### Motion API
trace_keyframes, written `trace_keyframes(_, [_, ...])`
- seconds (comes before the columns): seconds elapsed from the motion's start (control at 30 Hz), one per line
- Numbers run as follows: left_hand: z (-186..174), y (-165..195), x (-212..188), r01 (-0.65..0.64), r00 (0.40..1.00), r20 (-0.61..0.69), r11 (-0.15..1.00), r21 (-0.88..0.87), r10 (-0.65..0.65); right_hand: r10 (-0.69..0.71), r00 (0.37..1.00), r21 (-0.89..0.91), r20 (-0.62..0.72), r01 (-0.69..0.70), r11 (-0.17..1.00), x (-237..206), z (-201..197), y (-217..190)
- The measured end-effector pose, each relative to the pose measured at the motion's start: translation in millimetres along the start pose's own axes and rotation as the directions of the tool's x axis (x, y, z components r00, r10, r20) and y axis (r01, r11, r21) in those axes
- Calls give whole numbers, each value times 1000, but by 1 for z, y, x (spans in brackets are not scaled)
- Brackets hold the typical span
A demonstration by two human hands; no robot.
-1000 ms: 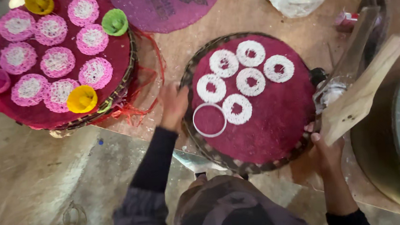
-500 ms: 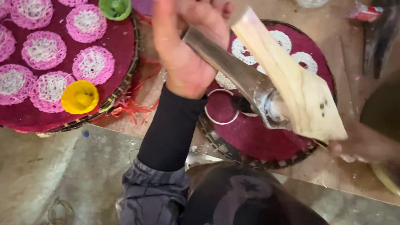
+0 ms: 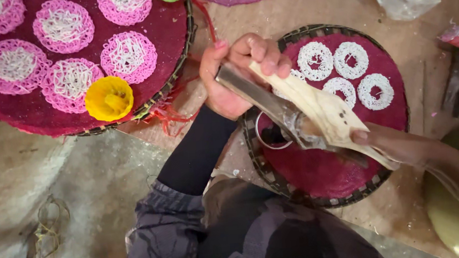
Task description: The person prepares traditional crackers by using a wooden press tool to extrude a dough-like mixture into circular patterns on woven trays, refilling the tool with pink and white batter from a large basin by hand.
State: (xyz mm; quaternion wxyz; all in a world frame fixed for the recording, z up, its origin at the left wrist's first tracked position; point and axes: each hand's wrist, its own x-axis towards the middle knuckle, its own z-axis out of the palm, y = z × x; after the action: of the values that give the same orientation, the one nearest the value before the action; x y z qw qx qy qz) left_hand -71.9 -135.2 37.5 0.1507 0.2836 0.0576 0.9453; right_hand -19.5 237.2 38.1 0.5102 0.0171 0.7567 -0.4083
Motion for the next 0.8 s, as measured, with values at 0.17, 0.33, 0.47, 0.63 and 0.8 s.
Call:
trace_keyframes(0.17, [-19, 7, -7, -22, 997, -75, 1000, 1, 22, -1, 998, 12, -60, 1, 1000, 23, 3, 2])
trace_keyframes(0.33, [-20, 10, -12, -51, 990, -128, 998, 34, 55, 27, 992, -95, -120, -39, 995, 28, 10, -4])
trace_keyframes(0.47, [-15, 4, -19, -100, 948, -305, 995, -16, 90, 72, 996, 28, -48, -71, 997, 22, 17, -12])
trace_keyframes(0.63, [-16, -12, -24, -107, 903, -420, 994, -24, 87, 112, 992, -53, -56, -115, 992, 5, 15, -25])
trace_keyframes(0.8, [-29, -31, -21, -147, 902, -418, 988, -52, 113, 220, 957, -339, -189, -274, 900, -10, 8, -42])
